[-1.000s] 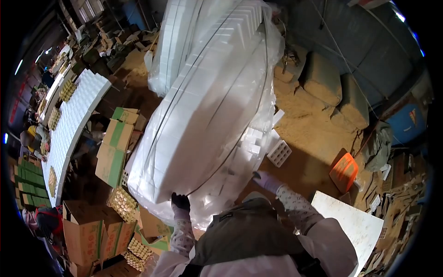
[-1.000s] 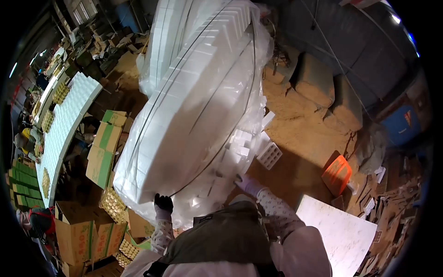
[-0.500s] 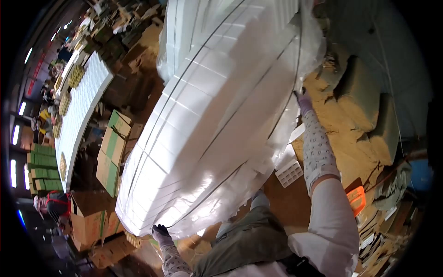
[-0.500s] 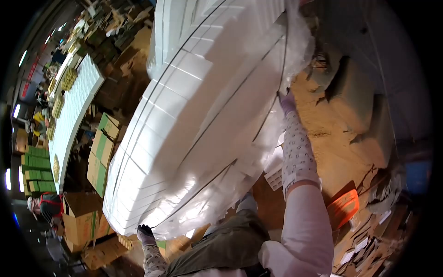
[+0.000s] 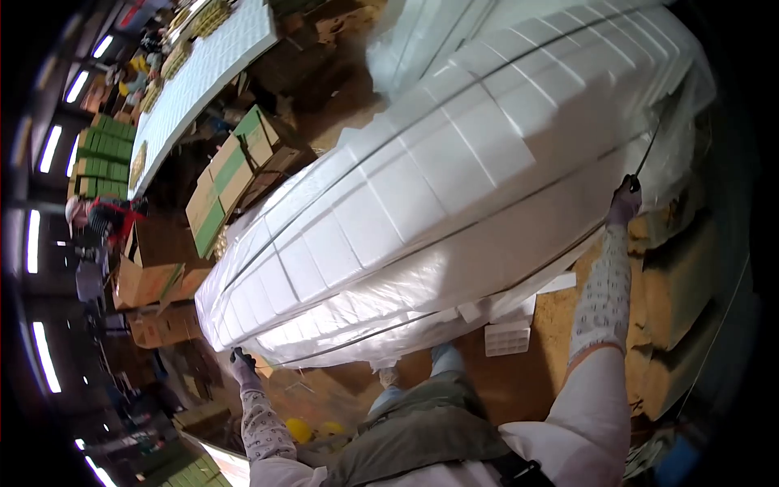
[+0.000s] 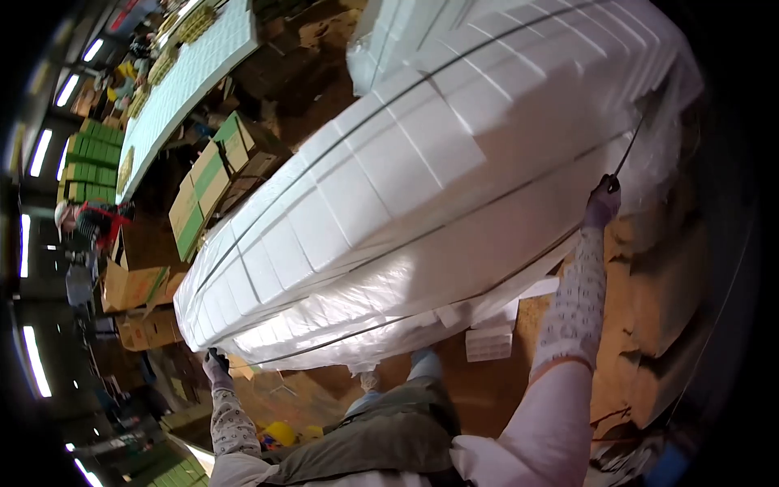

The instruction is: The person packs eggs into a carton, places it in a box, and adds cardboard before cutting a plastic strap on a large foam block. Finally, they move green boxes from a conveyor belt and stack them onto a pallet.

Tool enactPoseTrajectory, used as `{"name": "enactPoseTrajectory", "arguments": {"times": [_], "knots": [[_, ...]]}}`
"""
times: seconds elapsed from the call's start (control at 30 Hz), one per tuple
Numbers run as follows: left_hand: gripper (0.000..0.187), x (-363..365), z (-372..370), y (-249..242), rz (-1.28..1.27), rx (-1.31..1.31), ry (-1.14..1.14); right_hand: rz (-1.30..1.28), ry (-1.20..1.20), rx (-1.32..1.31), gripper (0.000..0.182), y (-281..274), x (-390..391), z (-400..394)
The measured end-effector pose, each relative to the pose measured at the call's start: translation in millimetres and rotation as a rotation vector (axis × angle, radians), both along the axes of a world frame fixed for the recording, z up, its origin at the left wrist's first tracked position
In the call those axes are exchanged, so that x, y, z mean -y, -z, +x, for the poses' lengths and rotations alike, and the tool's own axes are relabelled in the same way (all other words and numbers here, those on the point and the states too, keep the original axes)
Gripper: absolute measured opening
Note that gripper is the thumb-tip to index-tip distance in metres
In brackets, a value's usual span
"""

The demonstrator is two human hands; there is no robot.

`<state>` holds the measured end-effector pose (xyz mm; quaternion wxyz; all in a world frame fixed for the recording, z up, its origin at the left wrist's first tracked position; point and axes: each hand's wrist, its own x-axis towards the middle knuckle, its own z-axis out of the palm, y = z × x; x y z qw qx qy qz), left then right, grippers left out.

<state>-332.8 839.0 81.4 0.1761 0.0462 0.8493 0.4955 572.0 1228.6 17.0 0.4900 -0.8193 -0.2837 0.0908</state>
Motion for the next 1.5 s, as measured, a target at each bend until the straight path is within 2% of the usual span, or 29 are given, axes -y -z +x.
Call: {"name": "enactPoseTrajectory", "arguments": {"times": [0.03, 0.07, 0.13, 0.2, 0.27, 0.3, 0.33, 0.37, 0.43, 0.47, 0.5, 0.53, 0.6, 0.67, 0.7, 0.77, 0.8, 0.93, 0.97, 1.0, 1.13, 1.23, 1.3, 1.33, 1.37, 1.4, 1.43, 1.47, 1.5], "knots": [[0.018, -4.4, 5.1, -4.6, -0.089, -0.047, -0.023, 0.031, -0.067, 0.221, 0.032, -7.5, -2.9, -2.1], [0.019, -2.9, 4.3, -5.1, -0.092, -0.076, 0.045, 0.058, -0.107, 0.286, 0.031, -20.5, -4.6, -11.5], [0.021, -11.6, 15.9, -17.5, -0.180, -0.111, 0.032, 0.117, -0.181, 0.416, 0.030, -62.6, -7.2, -41.3], [0.024, -14.7, 22.0, -28.5, -0.250, -0.159, 0.031, -0.112, -0.154, 0.575, 0.032, -99.6, -16.9, -50.2], [0.028, -7.1, 15.2, -31.7, -0.485, -0.396, 0.195, -0.140, -0.196, 0.805, 0.027, -118.2, -35.2, -47.8], [0.032, 10.9, -16.5, -6.5, -0.395, -0.413, 0.237, -0.125, -0.226, 0.973, 0.025, -125.5, -45.5, -46.0], [0.033, -8.2, 18.1, -42.4, -0.419, -0.276, 0.166, -0.088, -0.246, 1.196, 0.023, -130.4, -56.0, -40.9], [0.035, 5.0, -0.3, -28.3, -0.387, -0.425, 0.209, -0.039, -0.222, 1.467, 0.021, -137.6, -66.0, -34.1], [0.036, -12.0, 45.6, -93.9, -0.455, -0.463, 0.213, 0.108, 0.046, 1.961, 0.017, -157.5, -83.0, -20.1], [0.036, -10.9, 45.2, -100.7, -0.447, -0.591, 0.141, -0.030, -0.032, 2.269, 0.012, -159.4, -98.5, 10.7], [0.036, -3.4, 42.9, -109.7, -0.444, -0.621, 0.102, 0.015, -0.123, 2.093, 0.013, -172.6, -113.8, 18.7], [0.035, -0.5, 44.6, -122.7, -0.429, -0.636, 0.072, 0.261, -0.116, 1.919, 0.012, -213.5, -85.3, -40.9], [0.028, 11.2, 46.4, -153.0, -0.410, -0.570, -0.011, 0.145, -0.239, 2.298, 0.012, -242.3, -101.2, -14.8], [0.025, 29.0, 45.8, -178.7, -0.361, -0.675, -0.071, 0.211, -0.172, 2.418, 0.014, -286.8, -78.1, -55.9], [0.025, 36.4, 41.1, -186.8, -0.343, -0.675, -0.089, 0.227, -0.288, 2.304, 0.014, -297.5, -66.3, -81.8], [0.024, 59.9, 36.5, -216.1, -0.293, -0.705, -0.129, 0.274, -0.632, 1.866, 0.016, -305.5, -44.1, -129.5], [0.023, 79.6, 20.8, -214.8, -0.281, -0.701, -0.194, 0.274, -0.753, 1.666, 0.017, -305.7, -27.1, -162.1], [0.026, 161.4, -14.5, -243.9, -0.108, -0.755, -0.418, 0.256, -1.033, 1.204, 0.020, -309.8, 11.8, -284.3], [0.026, 184.1, -14.8, -265.6, -0.130, -0.796, -0.472, 0.255, -1.081, 1.139, 0.021, -313.0, 21.0, -312.5], [0.025, 215.5, -26.9, -274.6, -0.057, -0.707, -0.500, 0.258, -1.127, 1.092, 0.022, -317.0, 28.1, -342.5], [0.024, 380.1, -83.3, -292.2, 0.046, -0.915, -0.737, 0.294, -1.314, 0.907, 0.025, -339.2, 60.3, -454.9], [0.022, 502.2, -74.4, -329.0, 0.299, -0.956, -0.827, 0.338, -1.452, 0.778, 0.028, -362.3, 85.4, -538.3], [0.022, 607.2, -66.8, -336.3, 0.243, -1.112, -0.957, 0.380, -1.535, 0.689, 0.030, -381.9, 105.4, -596.9], [0.022, 658.2, -53.7, -337.8, 0.289, -1.091, -1.016, 0.401, -1.588, 0.652, 0.031, -392.7, 111.1, -629.3], [0.021, 705.0, -33.6, -340.3, 0.159, -1.178, -1.092, 0.429, -1.635, 0.615, 0.032, -404.5, 124.0, -660.7], [0.021, 745.5, -9.4, -339.1, 0.183, -1.278, -1.128, 0.459, -1.688, 0.579, 0.033, -415.6, 134.3, -695.1], [0.020, 763.7, 25.8, -345.8, 0.139, -1.327, -1.180, 0.488, -1.739, 0.541, 0.034, -427.1, 145.1, -730.8], [0.020, 805.2, 57.5, -336.3, 0.286, -1.260, -1.247, 0.525, -1.795, 0.507, 0.035, -438.9, 156.5, -770.2], [0.020, 858.3, 94.0, -317.1, 0.174, -1.363, -1.265, 0.559, -1.863, 0.467, 0.036, -451.6, 170.1, -812.1]]}}
